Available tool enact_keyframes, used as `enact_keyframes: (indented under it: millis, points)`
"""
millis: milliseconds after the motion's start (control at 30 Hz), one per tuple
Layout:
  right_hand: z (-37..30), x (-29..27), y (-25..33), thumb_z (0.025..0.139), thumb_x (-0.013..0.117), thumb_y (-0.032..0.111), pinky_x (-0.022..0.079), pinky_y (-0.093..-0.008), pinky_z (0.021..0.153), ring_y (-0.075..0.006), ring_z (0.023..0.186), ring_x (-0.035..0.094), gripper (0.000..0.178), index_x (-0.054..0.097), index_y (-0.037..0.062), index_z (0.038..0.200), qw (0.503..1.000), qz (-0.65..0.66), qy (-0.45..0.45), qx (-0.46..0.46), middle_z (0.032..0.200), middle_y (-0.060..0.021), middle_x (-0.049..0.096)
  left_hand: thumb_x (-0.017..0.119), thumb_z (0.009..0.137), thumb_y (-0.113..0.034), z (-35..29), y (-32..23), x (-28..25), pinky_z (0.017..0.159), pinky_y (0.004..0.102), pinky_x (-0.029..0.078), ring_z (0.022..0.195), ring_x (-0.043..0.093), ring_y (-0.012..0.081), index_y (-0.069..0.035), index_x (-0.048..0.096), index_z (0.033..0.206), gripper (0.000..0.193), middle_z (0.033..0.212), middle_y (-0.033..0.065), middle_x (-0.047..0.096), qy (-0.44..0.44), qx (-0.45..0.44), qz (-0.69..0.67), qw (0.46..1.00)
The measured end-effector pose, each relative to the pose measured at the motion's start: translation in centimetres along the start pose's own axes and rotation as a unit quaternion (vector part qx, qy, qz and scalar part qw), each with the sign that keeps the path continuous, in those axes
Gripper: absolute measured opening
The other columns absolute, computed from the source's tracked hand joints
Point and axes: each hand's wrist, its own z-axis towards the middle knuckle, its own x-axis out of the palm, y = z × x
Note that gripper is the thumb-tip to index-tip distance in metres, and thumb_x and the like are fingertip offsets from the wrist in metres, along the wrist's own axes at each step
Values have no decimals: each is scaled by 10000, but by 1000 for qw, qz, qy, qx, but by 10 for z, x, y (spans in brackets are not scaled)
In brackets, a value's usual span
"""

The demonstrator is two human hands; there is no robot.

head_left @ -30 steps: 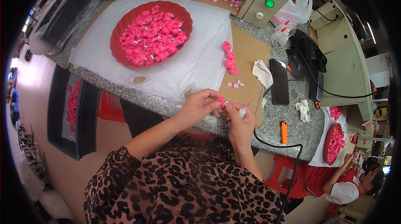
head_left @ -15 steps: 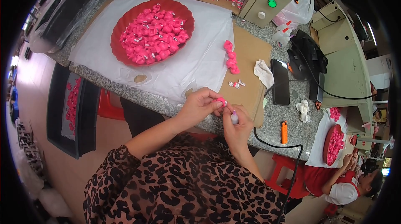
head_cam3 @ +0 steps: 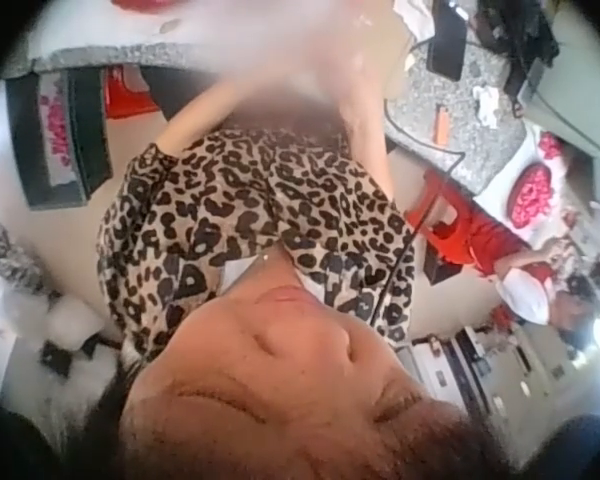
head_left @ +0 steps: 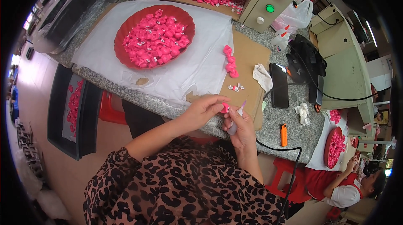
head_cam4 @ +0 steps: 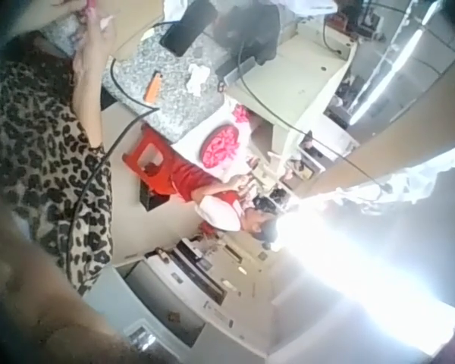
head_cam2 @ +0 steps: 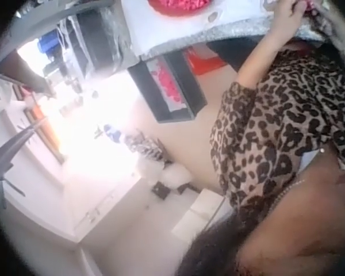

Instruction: The person applies glue from a dispenser bottle to plastic toy parts, presses small detail pieces onto them by hand, and reaches into a heating machine to retrieve more parts onto the work surface.

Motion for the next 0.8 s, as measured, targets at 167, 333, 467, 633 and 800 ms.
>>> enact_keyframes:
  millis: [167, 333, 467, 633, 800]
  points:
    - [-2, 5, 2, 823, 547, 148, 395, -234, 468, -86, 528, 464, 124, 558, 34, 873, 999, 22, 9, 34, 701, -21, 535, 347, 917, -155, 0, -7, 6, 638, 261, 439, 705, 507, 119, 5, 412, 1037, 210, 776, 56, 488, 111, -35, -58, 992]
    - [-2, 4, -5, 821, 554, 152, 394, -217, 468, -83, 533, 468, 156, 554, 10, 887, 1000, -1, 19, -3, 702, -30, 540, 332, 922, -183, -2, -4, 8, 622, 224, 403, 681, 493, 103, -23, 393, 1034, 205, 757, 53, 497, 124, -94, -89, 984]
    - [-2, 3, -6, 819, 561, 153, 389, -201, 474, -84, 538, 474, 184, 553, -9, 904, 999, 8, 29, -21, 713, -43, 554, 334, 926, -217, -1, -2, 8, 527, 181, 329, 637, 469, 81, -39, 397, 1041, 221, 741, 52, 509, 127, -118, -109, 979]
    - [-3, 3, -7, 818, 561, 161, 384, -200, 473, -92, 544, 484, 194, 552, -14, 902, 999, 10, 35, -20, 701, -54, 560, 326, 928, -210, -1, -5, 10, 494, 175, 308, 603, 458, 73, -40, 400, 1044, 218, 726, 53, 508, 126, -114, -83, 982]
    - [-3, 3, -5, 819, 559, 160, 384, -203, 472, -102, 548, 495, 202, 549, -23, 903, 999, 8, 34, -21, 693, -64, 566, 345, 919, -187, 1, -6, 12, 544, 216, 377, 601, 504, 95, -48, 403, 960, 156, 666, 30, 493, 114, -117, -84, 983]
